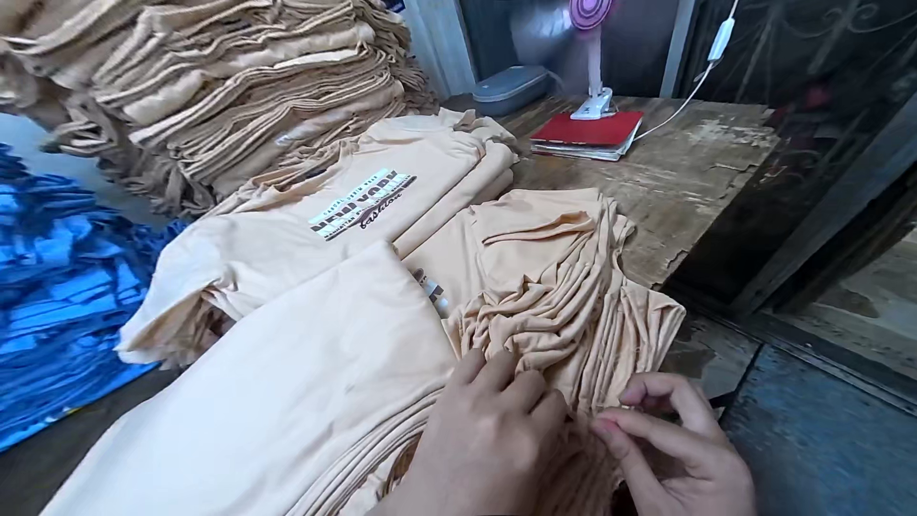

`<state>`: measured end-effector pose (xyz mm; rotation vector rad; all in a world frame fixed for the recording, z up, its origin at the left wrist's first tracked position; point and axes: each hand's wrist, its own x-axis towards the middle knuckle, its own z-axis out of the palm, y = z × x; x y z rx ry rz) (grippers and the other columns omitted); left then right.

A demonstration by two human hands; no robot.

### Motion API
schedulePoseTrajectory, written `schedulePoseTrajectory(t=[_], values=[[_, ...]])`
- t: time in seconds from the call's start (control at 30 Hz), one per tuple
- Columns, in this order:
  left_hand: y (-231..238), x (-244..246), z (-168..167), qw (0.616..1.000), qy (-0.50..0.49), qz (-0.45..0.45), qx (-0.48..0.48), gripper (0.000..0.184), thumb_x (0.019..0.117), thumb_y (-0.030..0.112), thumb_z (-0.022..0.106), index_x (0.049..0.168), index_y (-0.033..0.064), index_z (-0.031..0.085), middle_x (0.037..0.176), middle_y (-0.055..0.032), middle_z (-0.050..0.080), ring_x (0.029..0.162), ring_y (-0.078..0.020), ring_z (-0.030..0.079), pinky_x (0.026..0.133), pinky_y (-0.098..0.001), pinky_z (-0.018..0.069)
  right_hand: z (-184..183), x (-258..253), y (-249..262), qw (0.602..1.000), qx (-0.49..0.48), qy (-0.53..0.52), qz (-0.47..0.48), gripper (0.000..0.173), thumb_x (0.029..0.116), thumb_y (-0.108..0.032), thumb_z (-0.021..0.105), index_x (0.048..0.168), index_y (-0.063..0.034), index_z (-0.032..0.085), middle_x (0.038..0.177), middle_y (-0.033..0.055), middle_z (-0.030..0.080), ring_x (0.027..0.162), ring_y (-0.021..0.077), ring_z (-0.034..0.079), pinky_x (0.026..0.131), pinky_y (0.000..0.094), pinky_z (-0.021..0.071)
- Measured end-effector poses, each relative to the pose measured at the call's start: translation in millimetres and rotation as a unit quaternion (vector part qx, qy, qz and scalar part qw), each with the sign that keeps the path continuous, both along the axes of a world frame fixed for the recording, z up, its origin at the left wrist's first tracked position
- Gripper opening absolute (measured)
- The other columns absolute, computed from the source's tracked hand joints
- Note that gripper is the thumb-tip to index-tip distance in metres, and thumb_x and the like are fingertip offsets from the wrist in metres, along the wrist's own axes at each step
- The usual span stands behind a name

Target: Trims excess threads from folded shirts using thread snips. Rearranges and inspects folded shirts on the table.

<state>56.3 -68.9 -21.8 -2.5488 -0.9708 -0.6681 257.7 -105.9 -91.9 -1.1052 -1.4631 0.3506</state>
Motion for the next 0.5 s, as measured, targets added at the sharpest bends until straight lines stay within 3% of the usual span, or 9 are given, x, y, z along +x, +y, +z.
schedulePoseTrajectory(t=[0.1, 0.2, 0.27, 0.3, 0.37, 0.4, 0.5], values=[[4, 1, 0, 1.0, -0.024, 0.011, -0.004, 0.02, 0.0937, 0.016, 0.055, 0.099, 0.0203, 0.075, 0.089, 0.0033, 0.071, 0.079, -0.0185, 0.064, 0.066, -0.0373, 0.0461, -3, 1, 3, 1.0, 0.006, 0.019, 0.004, 0.005, 0.0874, -0.025, 0.082, 0.087, -0.0207, 0.083, 0.103, 0.0011, 0.065, 0.106, 0.0094, 0.058, 0.09, 0.0235, 0.0495], [8, 3, -3, 0.999, -0.031, -0.001, -0.03, 0.018, 0.0908, 0.013, 0.058, 0.091, 0.0212, 0.074, 0.09, 0.0048, 0.073, 0.082, -0.0188, 0.067, 0.07, -0.0399, 0.052, -2, 0, 3, 0.999, 0.007, 0.031, 0.019, 0.005, 0.0866, -0.026, 0.083, 0.088, -0.0208, 0.083, 0.106, 0.0024, 0.066, 0.106, 0.0101, 0.058, 0.089, 0.0238, 0.0506], [10, 0, -1, 0.997, -0.048, 0.001, -0.058, 0.014, 0.0911, 0.02, 0.061, 0.093, 0.0236, 0.074, 0.089, 0.0075, 0.071, 0.082, -0.0153, 0.065, 0.07, -0.0382, 0.0503, 5, 8, 0, 0.999, -0.024, -0.023, -0.006, 0.005, 0.0858, -0.03, 0.083, 0.086, -0.0251, 0.083, 0.109, 0.001, 0.068, 0.109, 0.0127, 0.059, 0.091, 0.0313, 0.051], [11, -4, -1, 0.995, -0.051, 0.0, -0.086, 0.011, 0.0904, 0.025, 0.065, 0.098, 0.0251, 0.073, 0.09, 0.0082, 0.069, 0.085, -0.0139, 0.065, 0.072, -0.0379, 0.0509, 10, 16, -3, 0.996, -0.057, -0.069, -0.024, 0.007, 0.0853, -0.034, 0.082, 0.087, -0.0278, 0.083, 0.113, 0.0004, 0.068, 0.112, 0.0157, 0.058, 0.093, 0.0393, 0.0476], [15, -10, -3, 0.987, -0.043, -0.005, -0.155, 0.024, 0.0805, 0.029, 0.075, 0.104, 0.0272, 0.072, 0.093, 0.007, 0.066, 0.088, -0.0133, 0.066, 0.075, -0.04, 0.055, 18, 31, -7, 0.98, -0.116, -0.152, -0.049, 0.02, 0.0832, -0.045, 0.079, 0.097, -0.0303, 0.08, 0.124, 0.0024, 0.066, 0.119, 0.0241, 0.057, 0.094, 0.0539, 0.0431], [19, -11, -6, 0.982, -0.042, -0.011, -0.183, 0.028, 0.0741, 0.027, 0.078, 0.102, 0.0269, 0.073, 0.09, 0.0058, 0.065, 0.086, -0.0136, 0.065, 0.074, -0.0409, 0.0562, 22, 35, -9, 0.973, -0.127, -0.183, -0.058, 0.033, 0.0814, -0.051, 0.079, 0.105, -0.0282, 0.077, 0.125, 0.0041, 0.066, 0.118, 0.0271, 0.058, 0.092, 0.057, 0.0436], [30, -9, -5, 0.966, -0.057, -0.016, -0.251, 0.015, 0.0728, 0.02, 0.074, 0.087, 0.0239, 0.077, 0.082, 0.0067, 0.067, 0.074, -0.0085, 0.065, 0.065, -0.0352, 0.0571, 29, 21, -12, 0.969, -0.097, -0.22, -0.056, 0.062, 0.0748, -0.067, 0.079, 0.11, -0.0171, 0.071, 0.107, 0.0038, 0.071, 0.099, 0.0247, 0.064, 0.087, 0.0562, 0.0454]])
